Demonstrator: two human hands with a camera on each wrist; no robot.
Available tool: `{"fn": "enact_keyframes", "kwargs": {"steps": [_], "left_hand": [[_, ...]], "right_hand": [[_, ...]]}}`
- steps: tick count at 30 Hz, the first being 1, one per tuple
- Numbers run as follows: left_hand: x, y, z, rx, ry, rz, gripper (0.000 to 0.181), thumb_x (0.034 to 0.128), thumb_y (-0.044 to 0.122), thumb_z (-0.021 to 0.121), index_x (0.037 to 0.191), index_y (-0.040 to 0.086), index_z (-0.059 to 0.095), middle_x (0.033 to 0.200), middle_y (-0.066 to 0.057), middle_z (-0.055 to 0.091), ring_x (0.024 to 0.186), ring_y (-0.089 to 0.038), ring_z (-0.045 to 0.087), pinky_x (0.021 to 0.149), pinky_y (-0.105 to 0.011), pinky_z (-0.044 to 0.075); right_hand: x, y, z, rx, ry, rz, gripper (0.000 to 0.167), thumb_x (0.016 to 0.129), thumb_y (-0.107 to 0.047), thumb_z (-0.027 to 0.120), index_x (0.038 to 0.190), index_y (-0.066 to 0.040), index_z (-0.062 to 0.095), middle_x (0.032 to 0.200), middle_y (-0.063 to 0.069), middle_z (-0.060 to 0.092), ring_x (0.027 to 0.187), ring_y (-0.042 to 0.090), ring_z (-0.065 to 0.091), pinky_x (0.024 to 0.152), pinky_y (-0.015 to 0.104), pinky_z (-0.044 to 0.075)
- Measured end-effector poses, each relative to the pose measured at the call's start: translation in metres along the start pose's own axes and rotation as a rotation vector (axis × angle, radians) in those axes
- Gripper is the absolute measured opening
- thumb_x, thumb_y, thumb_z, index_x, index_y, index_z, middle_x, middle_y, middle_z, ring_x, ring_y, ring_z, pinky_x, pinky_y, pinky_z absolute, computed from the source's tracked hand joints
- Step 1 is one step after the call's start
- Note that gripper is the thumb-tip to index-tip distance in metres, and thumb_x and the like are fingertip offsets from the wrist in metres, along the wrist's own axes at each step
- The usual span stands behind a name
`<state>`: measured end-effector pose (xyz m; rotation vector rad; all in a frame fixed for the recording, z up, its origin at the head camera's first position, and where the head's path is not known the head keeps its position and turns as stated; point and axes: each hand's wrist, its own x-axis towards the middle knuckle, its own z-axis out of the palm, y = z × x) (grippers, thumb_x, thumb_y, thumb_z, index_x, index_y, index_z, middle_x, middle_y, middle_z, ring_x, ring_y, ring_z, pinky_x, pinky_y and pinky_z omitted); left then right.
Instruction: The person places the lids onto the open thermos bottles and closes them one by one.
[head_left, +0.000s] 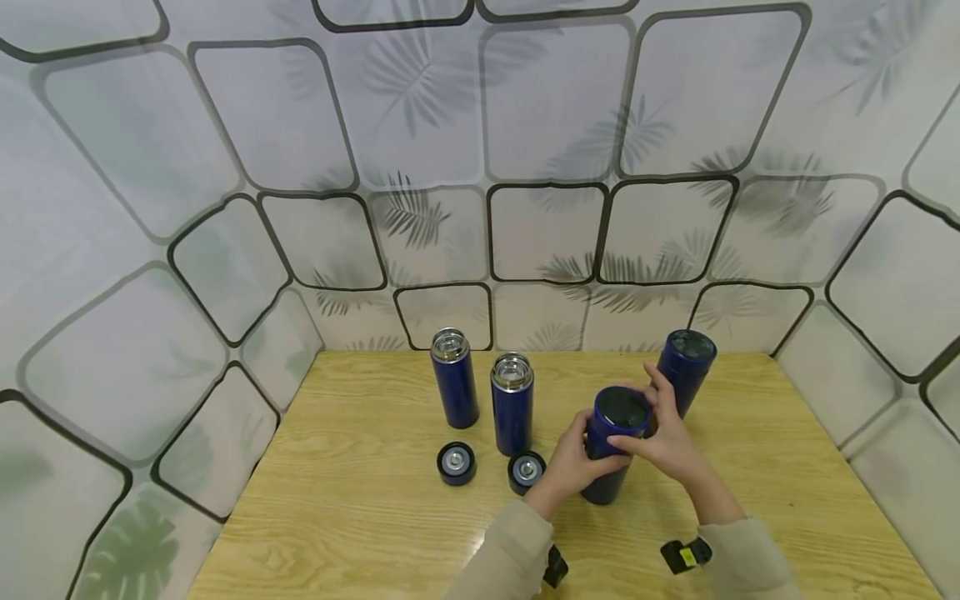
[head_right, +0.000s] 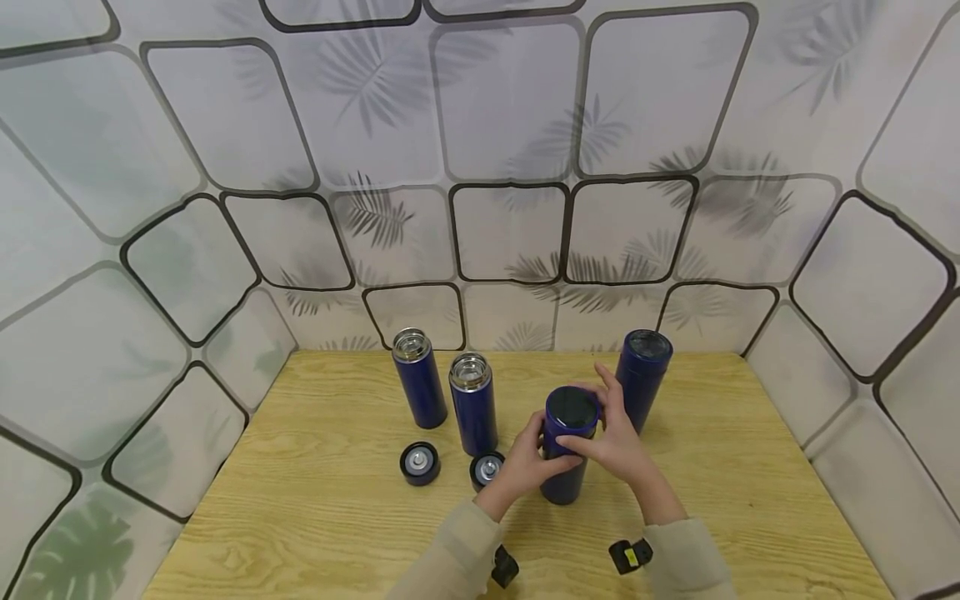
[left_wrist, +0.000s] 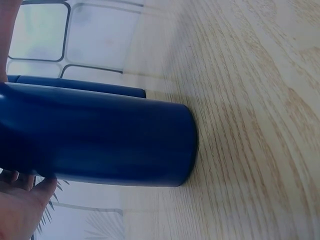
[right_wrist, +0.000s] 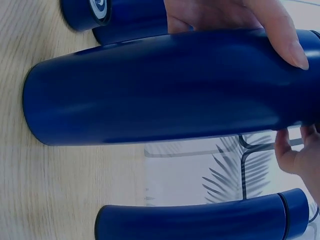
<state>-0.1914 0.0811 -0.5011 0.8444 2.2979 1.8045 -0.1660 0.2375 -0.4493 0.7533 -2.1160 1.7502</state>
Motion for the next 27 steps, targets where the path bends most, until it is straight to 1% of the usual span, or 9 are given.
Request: {"fn": "enact_keyframes", "kwargs": {"steps": [2, 4, 8, 11, 14, 17, 21, 24, 27], "left_hand": [[0.0000, -0.0005, 0.0000, 0.000, -0.001, 0.002, 0.063, 0.0764, 0.025, 0.070, 0.129, 0.014, 0.036, 0.120, 0.003, 0.048, 0.104, -0.007, 0.047, 0.083, -0.027, 0.041], [0.0001, -0.0009, 0.0000, 0.003, 0.000, 0.005, 0.063, 0.0763, 0.025, 0.070, 0.129, 0.014, 0.036, 0.120, 0.003, 0.047, 0.104, -0.007, 0.047, 0.083, -0.027, 0.041], [0.0001, -0.0015, 0.0000, 0.010, 0.001, 0.003, 0.063, 0.0763, 0.025, 0.070, 0.128, 0.015, 0.036, 0.120, 0.003, 0.047, 0.104, -0.007, 0.047, 0.083, -0.027, 0.041], [0.0000, -0.0017, -0.0002, 0.008, 0.000, 0.001, 0.063, 0.0763, 0.025, 0.070, 0.128, 0.015, 0.036, 0.120, 0.003, 0.047, 0.104, -0.007, 0.047, 0.083, -0.028, 0.041], [-0.0001, -0.0013, -0.0008, 0.004, 0.003, 0.001, 0.063, 0.0761, 0.025, 0.070, 0.128, 0.015, 0.036, 0.119, 0.003, 0.048, 0.104, -0.007, 0.047, 0.083, -0.028, 0.041], [0.0001, -0.0012, -0.0011, 0.005, 0.010, 0.003, 0.064, 0.0754, 0.025, 0.071, 0.128, 0.014, 0.037, 0.119, 0.004, 0.048, 0.103, -0.006, 0.048, 0.082, -0.027, 0.042], [-0.0002, -0.0006, -0.0018, 0.010, 0.016, 0.006, 0.063, 0.0751, 0.025, 0.071, 0.128, 0.014, 0.038, 0.118, 0.004, 0.049, 0.102, -0.006, 0.048, 0.082, -0.026, 0.042], [-0.0006, 0.0000, -0.0023, 0.019, 0.013, 0.010, 0.063, 0.0755, 0.026, 0.071, 0.128, 0.014, 0.038, 0.118, 0.003, 0.049, 0.102, -0.006, 0.048, 0.083, -0.027, 0.041], [-0.0007, 0.0001, -0.0023, 0.025, 0.006, 0.006, 0.063, 0.0755, 0.026, 0.071, 0.127, 0.014, 0.038, 0.118, 0.003, 0.049, 0.103, -0.006, 0.048, 0.083, -0.027, 0.041]], "right_hand": [[-0.0002, 0.0002, 0.0007, -0.036, 0.014, 0.017, 0.105, 0.064, 0.022, 0.065, 0.141, -0.009, 0.000, 0.118, 0.021, 0.040, 0.106, 0.013, 0.045, 0.087, 0.017, 0.034], [0.0003, 0.0003, 0.0004, -0.034, -0.004, -0.012, 0.104, 0.064, 0.022, 0.065, 0.140, -0.007, -0.001, 0.121, 0.018, 0.039, 0.108, 0.013, 0.044, 0.088, 0.018, 0.033], [0.0024, 0.0007, -0.0024, 0.061, -0.093, -0.104, 0.100, 0.069, 0.021, 0.061, 0.139, -0.004, -0.006, 0.131, 0.006, 0.037, 0.115, 0.017, 0.040, 0.092, 0.022, 0.032], [0.0038, 0.0016, -0.0038, 0.116, -0.124, -0.130, 0.098, 0.071, 0.020, 0.060, 0.139, -0.005, -0.007, 0.133, 0.002, 0.038, 0.117, 0.017, 0.040, 0.094, 0.022, 0.031], [0.0040, 0.0021, -0.0028, 0.118, -0.098, -0.122, 0.100, 0.069, 0.023, 0.060, 0.140, -0.006, -0.005, 0.130, 0.010, 0.041, 0.114, 0.017, 0.042, 0.093, 0.021, 0.032], [0.0028, 0.0008, 0.0003, 0.046, -0.029, -0.067, 0.103, 0.064, 0.025, 0.062, 0.140, -0.006, -0.001, 0.123, 0.020, 0.041, 0.111, 0.014, 0.043, 0.090, 0.018, 0.032], [0.0017, -0.0013, 0.0040, -0.065, 0.032, 0.023, 0.104, 0.063, 0.022, 0.066, 0.140, -0.007, 0.003, 0.118, 0.022, 0.039, 0.107, 0.009, 0.043, 0.086, 0.015, 0.033], [0.0027, -0.0010, 0.0034, -0.072, 0.014, 0.015, 0.105, 0.062, 0.022, 0.066, 0.140, -0.006, 0.002, 0.117, 0.020, 0.038, 0.106, 0.009, 0.042, 0.086, 0.015, 0.032], [0.0037, 0.0003, 0.0000, -0.003, -0.061, -0.038, 0.106, 0.062, 0.025, 0.063, 0.140, -0.005, -0.003, 0.124, 0.014, 0.037, 0.109, 0.015, 0.043, 0.088, 0.018, 0.034]]}}
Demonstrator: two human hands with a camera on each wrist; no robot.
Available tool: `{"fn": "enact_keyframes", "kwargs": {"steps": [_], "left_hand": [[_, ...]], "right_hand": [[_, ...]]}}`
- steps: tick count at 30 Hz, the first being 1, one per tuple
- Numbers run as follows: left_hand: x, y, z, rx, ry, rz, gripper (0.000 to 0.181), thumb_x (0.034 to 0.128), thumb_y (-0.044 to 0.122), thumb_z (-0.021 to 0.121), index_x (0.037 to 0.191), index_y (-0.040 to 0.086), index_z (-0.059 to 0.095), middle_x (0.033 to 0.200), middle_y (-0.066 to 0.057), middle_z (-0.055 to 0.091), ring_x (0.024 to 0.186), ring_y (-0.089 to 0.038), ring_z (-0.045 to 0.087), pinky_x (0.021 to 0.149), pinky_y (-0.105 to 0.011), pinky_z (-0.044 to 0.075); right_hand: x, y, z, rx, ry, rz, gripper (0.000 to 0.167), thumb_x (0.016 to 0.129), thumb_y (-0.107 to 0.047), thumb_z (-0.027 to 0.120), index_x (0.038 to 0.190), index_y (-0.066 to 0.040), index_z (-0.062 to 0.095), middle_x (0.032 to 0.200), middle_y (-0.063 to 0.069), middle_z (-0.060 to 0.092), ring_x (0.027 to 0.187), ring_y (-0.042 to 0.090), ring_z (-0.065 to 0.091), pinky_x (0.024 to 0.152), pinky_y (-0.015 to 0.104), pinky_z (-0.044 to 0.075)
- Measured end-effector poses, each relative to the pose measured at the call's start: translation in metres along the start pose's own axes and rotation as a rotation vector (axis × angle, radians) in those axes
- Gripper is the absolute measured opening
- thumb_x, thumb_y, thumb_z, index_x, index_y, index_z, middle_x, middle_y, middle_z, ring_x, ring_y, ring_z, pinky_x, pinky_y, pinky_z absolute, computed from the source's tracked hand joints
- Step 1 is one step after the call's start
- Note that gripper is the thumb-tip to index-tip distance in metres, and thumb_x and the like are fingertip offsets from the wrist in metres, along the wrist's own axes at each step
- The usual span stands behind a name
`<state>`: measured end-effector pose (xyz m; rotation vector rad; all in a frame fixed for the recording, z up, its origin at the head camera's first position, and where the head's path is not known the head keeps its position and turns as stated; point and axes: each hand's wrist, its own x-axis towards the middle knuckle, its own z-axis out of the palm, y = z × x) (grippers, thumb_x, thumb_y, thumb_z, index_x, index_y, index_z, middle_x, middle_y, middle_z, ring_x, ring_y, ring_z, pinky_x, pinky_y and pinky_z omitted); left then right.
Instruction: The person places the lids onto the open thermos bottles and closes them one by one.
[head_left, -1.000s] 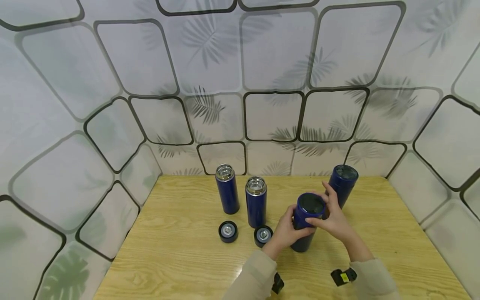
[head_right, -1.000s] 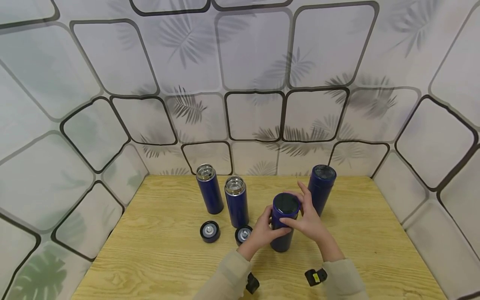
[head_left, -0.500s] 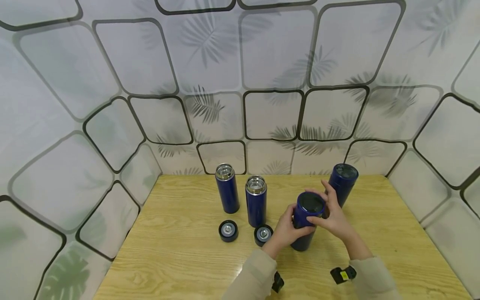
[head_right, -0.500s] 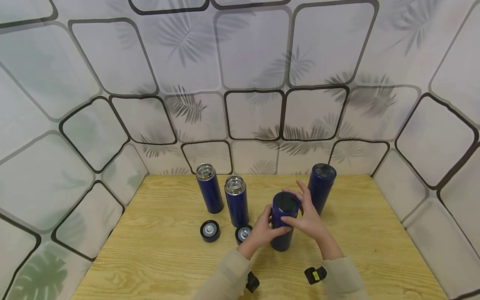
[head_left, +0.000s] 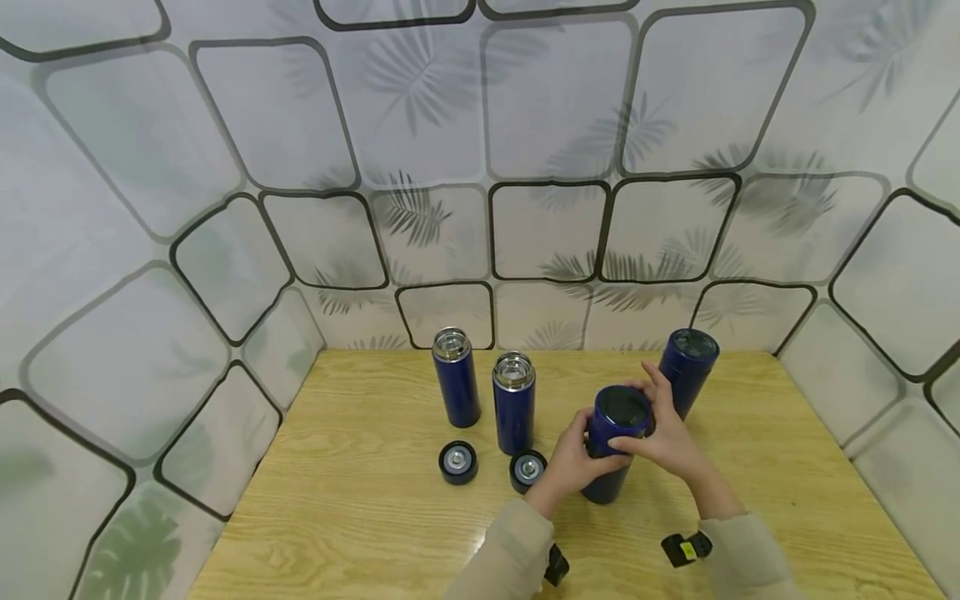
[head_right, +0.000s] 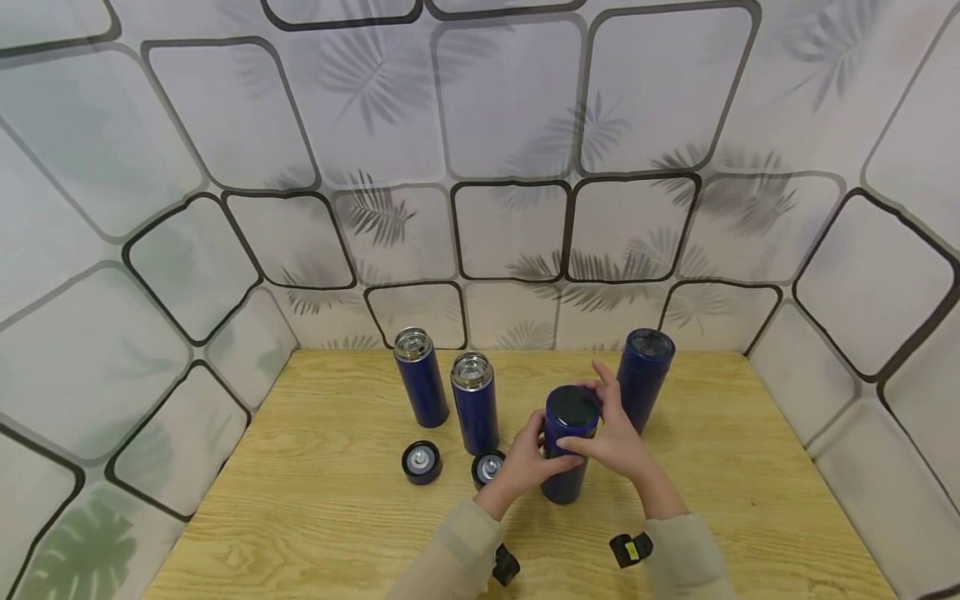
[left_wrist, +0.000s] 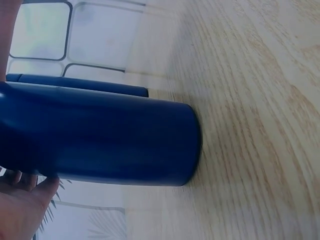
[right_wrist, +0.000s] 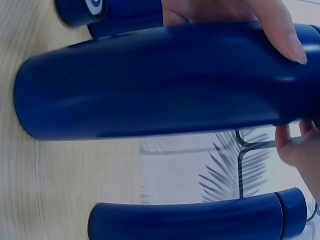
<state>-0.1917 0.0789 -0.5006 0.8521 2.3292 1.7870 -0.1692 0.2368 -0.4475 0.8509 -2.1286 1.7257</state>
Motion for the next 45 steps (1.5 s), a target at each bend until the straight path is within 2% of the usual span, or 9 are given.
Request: {"fn": "enact_keyframes", "kwargs": {"steps": [4, 8, 12, 17, 25, 32, 35, 41, 45], "left_hand": [[0.000, 0.001, 0.001, -0.019, -0.003, -0.022, 0.063, 0.0751, 0.025, 0.071, 0.127, 0.015, 0.037, 0.118, 0.004, 0.048, 0.103, -0.006, 0.047, 0.083, -0.027, 0.041], [0.000, 0.002, 0.001, -0.040, 0.005, -0.037, 0.062, 0.0746, 0.025, 0.072, 0.126, 0.015, 0.038, 0.117, 0.005, 0.048, 0.103, -0.007, 0.047, 0.082, -0.028, 0.041], [0.000, 0.001, 0.001, -0.038, 0.012, -0.036, 0.063, 0.0744, 0.025, 0.072, 0.126, 0.014, 0.039, 0.117, 0.004, 0.048, 0.103, -0.007, 0.047, 0.082, -0.028, 0.041], [0.001, 0.000, 0.002, -0.024, 0.025, -0.025, 0.062, 0.0740, 0.025, 0.072, 0.125, 0.013, 0.040, 0.116, 0.004, 0.049, 0.102, -0.007, 0.048, 0.082, -0.028, 0.042], [0.001, -0.001, 0.003, -0.009, 0.041, -0.005, 0.061, 0.0737, 0.026, 0.072, 0.124, 0.013, 0.041, 0.115, 0.005, 0.049, 0.100, -0.006, 0.049, 0.080, -0.027, 0.043], [0.001, 0.000, 0.003, 0.015, 0.054, 0.004, 0.061, 0.0731, 0.026, 0.073, 0.123, 0.012, 0.042, 0.113, 0.005, 0.050, 0.099, -0.006, 0.049, 0.079, -0.025, 0.043], [0.001, 0.000, 0.003, 0.025, 0.055, 0.009, 0.061, 0.0736, 0.026, 0.072, 0.123, 0.010, 0.042, 0.112, 0.004, 0.050, 0.099, -0.005, 0.049, 0.079, -0.025, 0.043], [-0.001, 0.000, 0.002, 0.024, 0.035, 0.052, 0.067, 0.0702, 0.024, 0.075, 0.126, 0.014, 0.041, 0.116, 0.005, 0.049, 0.104, -0.007, 0.048, 0.084, -0.027, 0.041], [-0.003, -0.002, 0.003, 0.014, 0.054, 0.034, 0.069, 0.0678, 0.024, 0.077, 0.126, 0.018, 0.042, 0.117, 0.006, 0.048, 0.104, -0.008, 0.046, 0.082, -0.026, 0.042]], "right_hand": [[0.000, 0.002, -0.005, 0.114, -0.095, -0.048, 0.104, 0.067, 0.025, 0.058, 0.140, -0.007, -0.009, 0.133, 0.008, 0.035, 0.115, 0.021, 0.042, 0.090, 0.022, 0.036], [-0.001, 0.002, -0.006, 0.141, -0.081, -0.034, 0.102, 0.069, 0.024, 0.058, 0.140, -0.008, -0.008, 0.130, 0.009, 0.040, 0.113, 0.019, 0.043, 0.090, 0.021, 0.035], [-0.003, 0.000, -0.004, 0.087, -0.031, 0.048, 0.103, 0.069, 0.020, 0.062, 0.140, -0.011, -0.006, 0.127, 0.008, 0.043, 0.111, 0.017, 0.045, 0.089, 0.020, 0.035], [-0.004, -0.004, -0.001, -0.036, 0.029, 0.147, 0.105, 0.069, 0.013, 0.067, 0.140, -0.014, -0.006, 0.122, 0.021, 0.041, 0.108, 0.013, 0.045, 0.086, 0.017, 0.036], [-0.006, -0.007, 0.008, -0.167, 0.121, 0.241, 0.105, 0.069, 0.005, 0.071, 0.141, -0.015, -0.004, 0.123, 0.023, 0.038, 0.107, 0.028, 0.041, 0.084, 0.016, 0.034], [-0.007, -0.007, 0.014, -0.257, 0.172, 0.235, 0.104, 0.068, 0.006, 0.072, 0.141, -0.013, 0.000, 0.122, 0.022, 0.038, 0.102, 0.028, 0.041, 0.081, 0.048, 0.034], [-0.007, -0.007, 0.013, -0.270, 0.175, 0.235, 0.103, 0.068, 0.006, 0.072, 0.141, -0.013, 0.001, 0.122, 0.022, 0.038, 0.103, 0.029, 0.041, 0.082, 0.044, 0.036], [-0.008, -0.005, 0.012, -0.221, 0.153, 0.206, 0.101, 0.069, 0.006, 0.070, 0.141, -0.013, 0.001, 0.127, 0.024, 0.035, 0.110, 0.019, 0.040, 0.085, 0.017, 0.033], [-0.011, -0.004, 0.012, -0.210, 0.144, 0.232, 0.099, 0.072, 0.005, 0.069, 0.141, -0.012, 0.000, 0.132, 0.025, 0.031, 0.114, 0.023, 0.037, 0.089, 0.035, 0.035]]}}
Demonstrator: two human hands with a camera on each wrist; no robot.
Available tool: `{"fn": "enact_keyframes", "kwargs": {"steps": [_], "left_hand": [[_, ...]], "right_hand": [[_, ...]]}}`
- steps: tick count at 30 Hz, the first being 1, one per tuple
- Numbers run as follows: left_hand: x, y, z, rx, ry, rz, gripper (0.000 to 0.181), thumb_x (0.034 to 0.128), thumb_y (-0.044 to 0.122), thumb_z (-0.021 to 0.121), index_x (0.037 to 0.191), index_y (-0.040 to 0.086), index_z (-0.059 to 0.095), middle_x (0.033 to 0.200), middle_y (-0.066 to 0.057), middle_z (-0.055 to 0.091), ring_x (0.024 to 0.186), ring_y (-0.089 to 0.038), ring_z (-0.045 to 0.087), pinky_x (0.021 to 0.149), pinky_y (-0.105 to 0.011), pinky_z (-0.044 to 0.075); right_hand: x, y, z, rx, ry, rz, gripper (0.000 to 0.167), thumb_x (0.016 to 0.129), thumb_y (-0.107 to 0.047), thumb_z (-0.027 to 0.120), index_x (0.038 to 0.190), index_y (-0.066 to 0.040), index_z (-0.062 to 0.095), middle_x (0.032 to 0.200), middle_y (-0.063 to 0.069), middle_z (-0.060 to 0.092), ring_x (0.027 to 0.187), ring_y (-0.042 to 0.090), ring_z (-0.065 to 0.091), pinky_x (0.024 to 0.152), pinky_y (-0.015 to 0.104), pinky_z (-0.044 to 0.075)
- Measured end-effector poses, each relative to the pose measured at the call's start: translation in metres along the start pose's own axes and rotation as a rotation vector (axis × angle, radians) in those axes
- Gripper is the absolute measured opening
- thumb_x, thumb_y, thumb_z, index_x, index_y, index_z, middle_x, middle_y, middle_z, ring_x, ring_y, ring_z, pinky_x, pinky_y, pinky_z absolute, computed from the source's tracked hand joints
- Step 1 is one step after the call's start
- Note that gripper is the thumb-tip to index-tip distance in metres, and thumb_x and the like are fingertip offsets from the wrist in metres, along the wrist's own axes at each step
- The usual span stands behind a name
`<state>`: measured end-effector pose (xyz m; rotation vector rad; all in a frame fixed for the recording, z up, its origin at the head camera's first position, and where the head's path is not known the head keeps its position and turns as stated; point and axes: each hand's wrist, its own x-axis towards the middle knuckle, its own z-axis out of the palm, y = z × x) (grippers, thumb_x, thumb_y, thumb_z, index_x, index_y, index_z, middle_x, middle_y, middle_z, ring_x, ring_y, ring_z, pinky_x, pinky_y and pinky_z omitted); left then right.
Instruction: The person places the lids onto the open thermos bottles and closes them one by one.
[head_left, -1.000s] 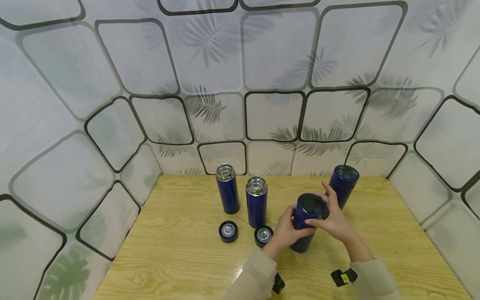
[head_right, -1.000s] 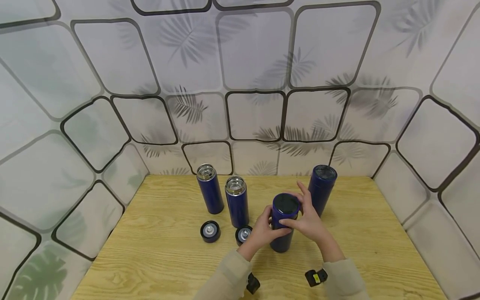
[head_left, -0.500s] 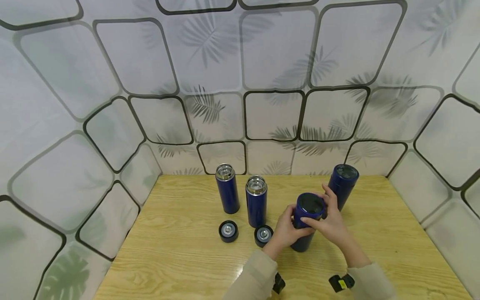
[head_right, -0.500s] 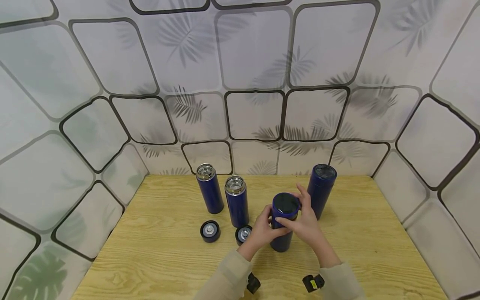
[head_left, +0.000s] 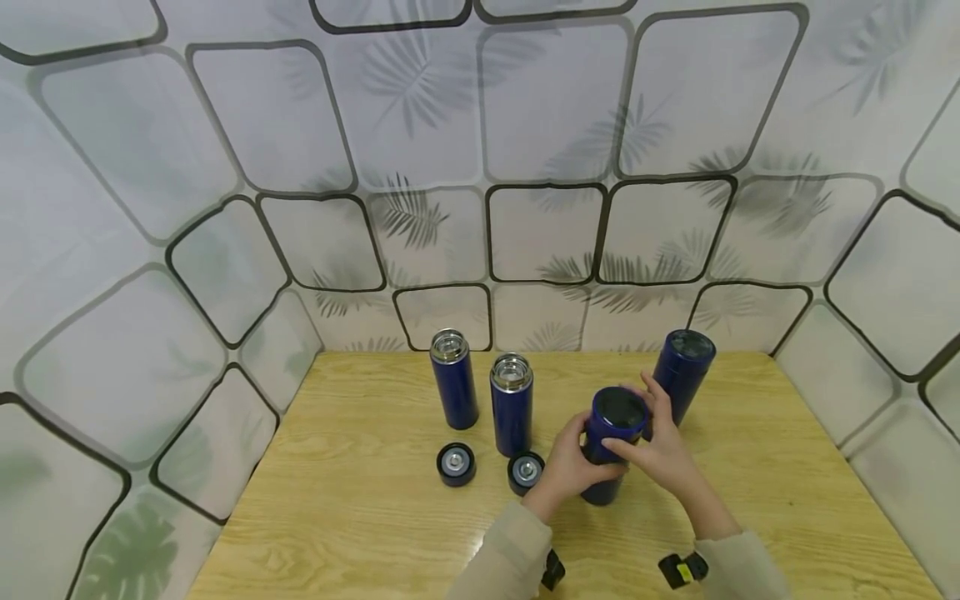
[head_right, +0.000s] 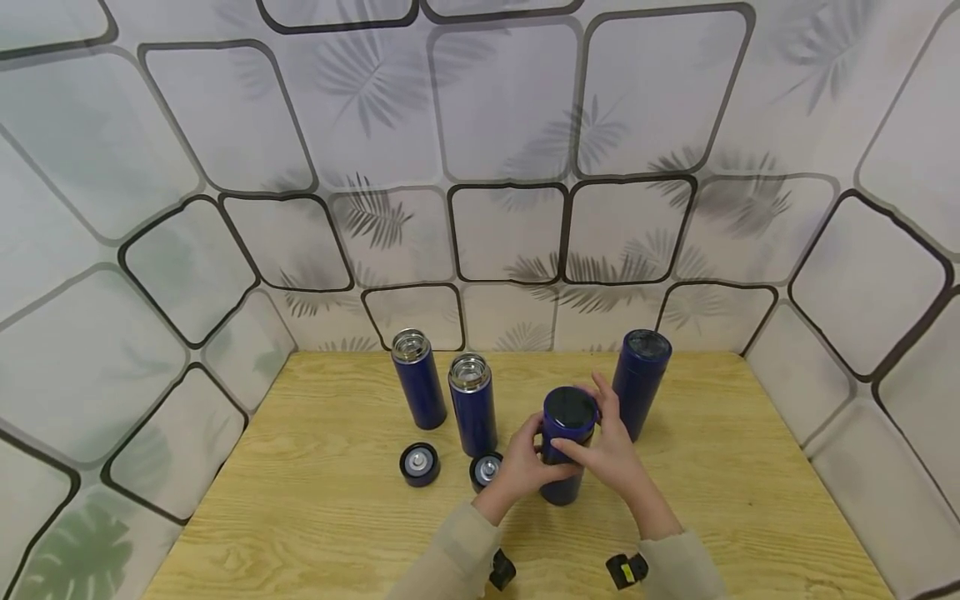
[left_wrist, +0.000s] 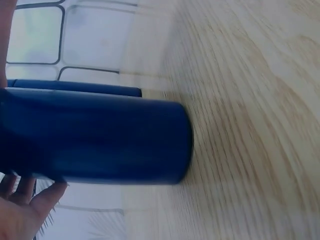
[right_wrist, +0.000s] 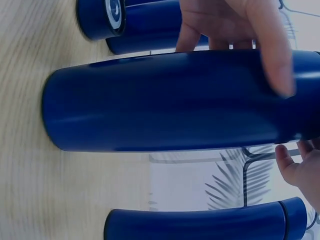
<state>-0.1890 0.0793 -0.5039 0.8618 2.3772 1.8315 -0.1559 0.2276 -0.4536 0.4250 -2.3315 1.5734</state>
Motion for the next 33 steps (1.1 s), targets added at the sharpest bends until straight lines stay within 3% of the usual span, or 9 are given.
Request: {"fn": "enact_keyframes", "kwargs": {"steps": [3, 6, 9, 11, 16, 21, 28, 33], "left_hand": [[0.002, 0.001, 0.004, 0.013, 0.045, -0.021, 0.065, 0.0689, 0.026, 0.076, 0.125, 0.015, 0.044, 0.114, 0.004, 0.048, 0.102, -0.009, 0.047, 0.076, -0.023, 0.045], [0.008, 0.002, 0.007, 0.036, 0.090, -0.031, 0.064, 0.0681, 0.026, 0.077, 0.123, 0.012, 0.046, 0.112, 0.002, 0.049, 0.101, -0.011, 0.048, 0.076, -0.023, 0.045], [0.017, 0.000, 0.009, 0.060, 0.127, -0.031, 0.065, 0.0663, 0.024, 0.079, 0.121, 0.010, 0.047, 0.110, 0.000, 0.050, 0.101, -0.014, 0.048, 0.078, -0.027, 0.044], [0.023, -0.001, 0.010, 0.074, 0.139, -0.041, 0.066, 0.0651, 0.022, 0.080, 0.121, 0.009, 0.047, 0.111, -0.001, 0.050, 0.101, -0.014, 0.048, 0.080, -0.029, 0.044], [0.040, -0.003, 0.011, 0.064, 0.146, -0.063, 0.068, 0.0643, 0.022, 0.080, 0.122, 0.009, 0.047, 0.113, -0.002, 0.050, 0.102, -0.015, 0.048, 0.083, -0.033, 0.042], [0.056, -0.011, 0.013, 0.064, 0.167, -0.027, 0.068, 0.0635, 0.021, 0.080, 0.121, 0.007, 0.047, 0.111, -0.004, 0.051, 0.099, -0.015, 0.049, 0.084, -0.035, 0.042], [0.074, -0.021, 0.017, 0.073, 0.179, 0.005, 0.066, 0.0643, 0.022, 0.080, 0.119, 0.004, 0.047, 0.110, -0.006, 0.051, 0.098, -0.018, 0.050, 0.083, -0.035, 0.042], [0.085, -0.025, 0.016, 0.096, 0.157, 0.001, 0.068, 0.0645, 0.021, 0.080, 0.121, 0.003, 0.046, 0.111, -0.007, 0.051, 0.099, -0.018, 0.049, 0.084, -0.033, 0.041]], "right_hand": [[-0.005, 0.003, -0.003, -0.046, 0.012, 0.045, 0.095, 0.074, 0.001, 0.068, 0.141, -0.010, 0.001, 0.132, 0.028, 0.029, 0.115, 0.034, 0.034, 0.084, 0.049, 0.035], [-0.009, 0.007, -0.005, -0.062, 0.032, 0.057, 0.092, 0.076, 0.000, 0.067, 0.140, -0.006, 0.002, 0.130, 0.029, 0.028, 0.115, 0.039, 0.032, 0.088, 0.033, 0.036], [-0.014, 0.011, -0.006, -0.052, 0.066, 0.043, 0.089, 0.076, 0.002, 0.066, 0.139, -0.002, 0.004, 0.129, 0.029, 0.028, 0.115, 0.039, 0.030, 0.085, 0.014, 0.030], [-0.017, 0.014, -0.007, -0.041, 0.086, 0.039, 0.086, 0.077, 0.003, 0.065, 0.139, 0.000, 0.005, 0.128, 0.029, 0.029, 0.115, 0.040, 0.030, 0.084, 0.011, 0.029], [-0.026, 0.021, -0.008, -0.033, 0.115, 0.063, 0.080, 0.078, 0.002, 0.063, 0.137, 0.004, 0.009, 0.127, 0.027, 0.031, 0.114, 0.036, 0.031, 0.084, 0.016, 0.030], [-0.035, 0.028, -0.006, -0.039, 0.133, 0.073, 0.076, 0.079, 0.002, 0.062, 0.136, 0.005, 0.012, 0.126, 0.025, 0.034, 0.113, 0.033, 0.033, 0.084, 0.018, 0.032], [-0.045, 0.032, -0.002, -0.094, 0.160, 0.053, 0.074, 0.076, 0.006, 0.064, 0.133, 0.007, 0.017, 0.121, 0.027, 0.039, 0.108, 0.034, 0.038, 0.080, 0.049, 0.036], [-0.046, 0.034, 0.001, -0.112, 0.176, 0.058, 0.077, 0.074, 0.007, 0.065, 0.133, 0.008, 0.016, 0.119, 0.026, 0.041, 0.107, 0.034, 0.040, 0.078, 0.048, 0.038]]}}
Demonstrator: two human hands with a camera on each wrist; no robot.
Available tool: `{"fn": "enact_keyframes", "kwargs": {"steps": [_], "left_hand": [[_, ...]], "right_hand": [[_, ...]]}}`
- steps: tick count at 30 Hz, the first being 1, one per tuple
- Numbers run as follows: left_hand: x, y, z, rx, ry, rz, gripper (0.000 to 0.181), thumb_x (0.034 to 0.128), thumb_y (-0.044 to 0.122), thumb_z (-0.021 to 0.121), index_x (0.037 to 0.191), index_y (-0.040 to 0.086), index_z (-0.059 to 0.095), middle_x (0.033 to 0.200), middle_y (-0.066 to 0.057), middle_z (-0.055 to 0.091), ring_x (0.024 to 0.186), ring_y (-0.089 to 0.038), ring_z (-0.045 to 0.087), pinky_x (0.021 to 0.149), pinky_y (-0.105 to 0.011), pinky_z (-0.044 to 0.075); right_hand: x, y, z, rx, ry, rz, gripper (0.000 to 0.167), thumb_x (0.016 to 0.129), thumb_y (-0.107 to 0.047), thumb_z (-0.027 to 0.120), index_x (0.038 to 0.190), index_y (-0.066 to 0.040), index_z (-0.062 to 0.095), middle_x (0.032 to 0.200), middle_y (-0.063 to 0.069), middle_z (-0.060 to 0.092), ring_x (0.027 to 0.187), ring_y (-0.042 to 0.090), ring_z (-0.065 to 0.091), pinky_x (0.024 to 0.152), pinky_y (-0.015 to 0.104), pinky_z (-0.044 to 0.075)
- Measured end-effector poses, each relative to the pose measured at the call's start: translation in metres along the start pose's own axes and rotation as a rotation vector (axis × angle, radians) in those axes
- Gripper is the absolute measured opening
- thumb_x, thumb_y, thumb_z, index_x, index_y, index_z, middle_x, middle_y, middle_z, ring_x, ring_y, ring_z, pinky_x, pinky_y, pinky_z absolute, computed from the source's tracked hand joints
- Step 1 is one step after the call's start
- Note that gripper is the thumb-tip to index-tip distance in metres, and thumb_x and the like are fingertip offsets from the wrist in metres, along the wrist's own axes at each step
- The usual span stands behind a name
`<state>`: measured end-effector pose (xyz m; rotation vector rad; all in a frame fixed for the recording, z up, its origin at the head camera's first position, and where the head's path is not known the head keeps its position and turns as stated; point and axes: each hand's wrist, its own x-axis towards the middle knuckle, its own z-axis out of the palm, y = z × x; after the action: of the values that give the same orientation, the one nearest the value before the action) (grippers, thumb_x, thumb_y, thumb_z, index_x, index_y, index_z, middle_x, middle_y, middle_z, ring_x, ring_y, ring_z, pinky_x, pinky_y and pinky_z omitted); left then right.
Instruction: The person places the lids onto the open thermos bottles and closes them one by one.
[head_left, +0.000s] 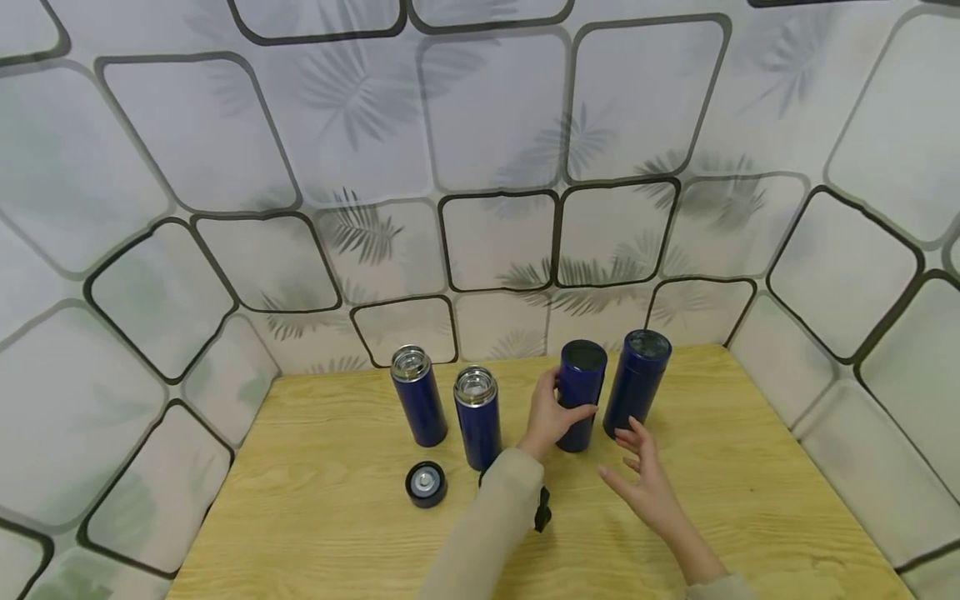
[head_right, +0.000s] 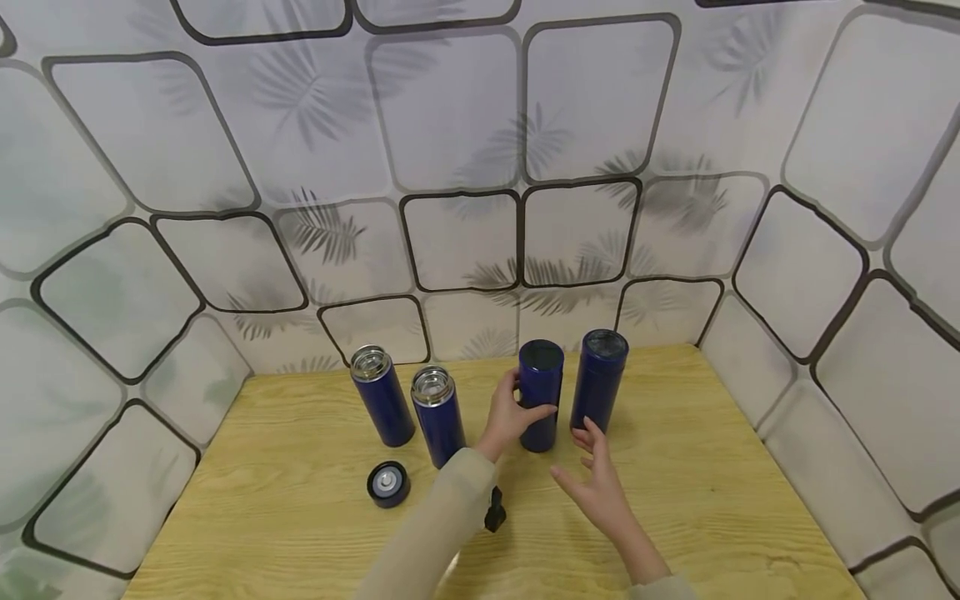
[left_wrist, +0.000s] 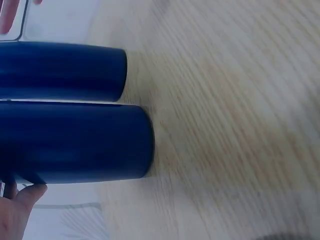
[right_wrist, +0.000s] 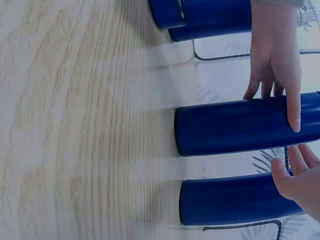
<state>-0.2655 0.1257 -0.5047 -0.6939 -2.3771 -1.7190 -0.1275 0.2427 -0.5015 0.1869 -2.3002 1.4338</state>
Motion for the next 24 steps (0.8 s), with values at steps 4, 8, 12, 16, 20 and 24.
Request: {"fn": "enact_keyframes", "kwargs": {"steps": [4, 8, 12, 16, 20, 24], "left_hand": [[0.005, -0.001, 0.000, 0.006, -0.023, -0.016, 0.069, 0.0654, 0.021, 0.079, 0.122, 0.003, 0.044, 0.112, -0.007, 0.050, 0.099, -0.017, 0.049, 0.084, -0.031, 0.041], [0.007, -0.002, 0.000, -0.007, -0.048, -0.015, 0.070, 0.0668, 0.020, 0.078, 0.123, 0.001, 0.041, 0.113, -0.009, 0.048, 0.101, -0.019, 0.048, 0.085, -0.032, 0.040], [0.001, 0.000, -0.006, -0.004, -0.091, -0.071, 0.081, 0.0692, 0.022, 0.076, 0.132, -0.001, 0.031, 0.119, -0.013, 0.043, 0.108, -0.022, 0.045, 0.089, -0.035, 0.038], [-0.013, 0.007, -0.017, 0.006, -0.139, -0.188, 0.086, 0.0730, 0.028, 0.073, 0.137, 0.001, 0.022, 0.130, -0.014, 0.034, 0.117, -0.025, 0.037, 0.093, -0.039, 0.034], [-0.029, 0.014, -0.032, -0.014, -0.161, -0.235, 0.077, 0.0765, 0.029, 0.070, 0.135, 0.002, 0.027, 0.133, -0.014, 0.034, 0.120, -0.027, 0.033, 0.094, -0.041, 0.033], [-0.044, 0.018, -0.047, -0.026, -0.159, -0.241, 0.070, 0.0769, 0.028, 0.070, 0.132, 0.003, 0.034, 0.130, -0.012, 0.039, 0.118, -0.026, 0.037, 0.093, -0.042, 0.033]], "right_hand": [[-0.001, 0.001, 0.001, 0.010, -0.015, 0.017, 0.078, 0.075, 0.005, 0.065, 0.134, 0.005, 0.014, 0.120, 0.027, 0.040, 0.108, 0.036, 0.039, 0.078, 0.051, 0.037], [-0.002, 0.001, 0.001, 0.035, -0.028, 0.039, 0.078, 0.076, 0.005, 0.065, 0.134, 0.006, 0.014, 0.120, 0.027, 0.039, 0.109, 0.039, 0.038, 0.078, 0.056, 0.035], [-0.003, 0.003, 0.005, 0.051, -0.044, 0.073, 0.077, 0.076, 0.003, 0.065, 0.134, 0.007, 0.014, 0.121, 0.028, 0.038, 0.109, 0.041, 0.038, 0.079, 0.058, 0.035], [-0.004, 0.004, 0.009, 0.046, -0.053, 0.104, 0.076, 0.078, 0.001, 0.064, 0.134, 0.007, 0.014, 0.121, 0.030, 0.037, 0.109, 0.042, 0.038, 0.080, 0.058, 0.034], [-0.004, 0.004, 0.011, 0.027, -0.063, 0.107, 0.075, 0.078, 0.002, 0.064, 0.133, 0.008, 0.014, 0.120, 0.030, 0.038, 0.109, 0.042, 0.038, 0.080, 0.057, 0.035], [-0.002, 0.004, 0.014, 0.019, -0.087, 0.115, 0.075, 0.079, -0.001, 0.064, 0.134, 0.007, 0.014, 0.121, 0.030, 0.037, 0.110, 0.042, 0.038, 0.080, 0.056, 0.035]]}}
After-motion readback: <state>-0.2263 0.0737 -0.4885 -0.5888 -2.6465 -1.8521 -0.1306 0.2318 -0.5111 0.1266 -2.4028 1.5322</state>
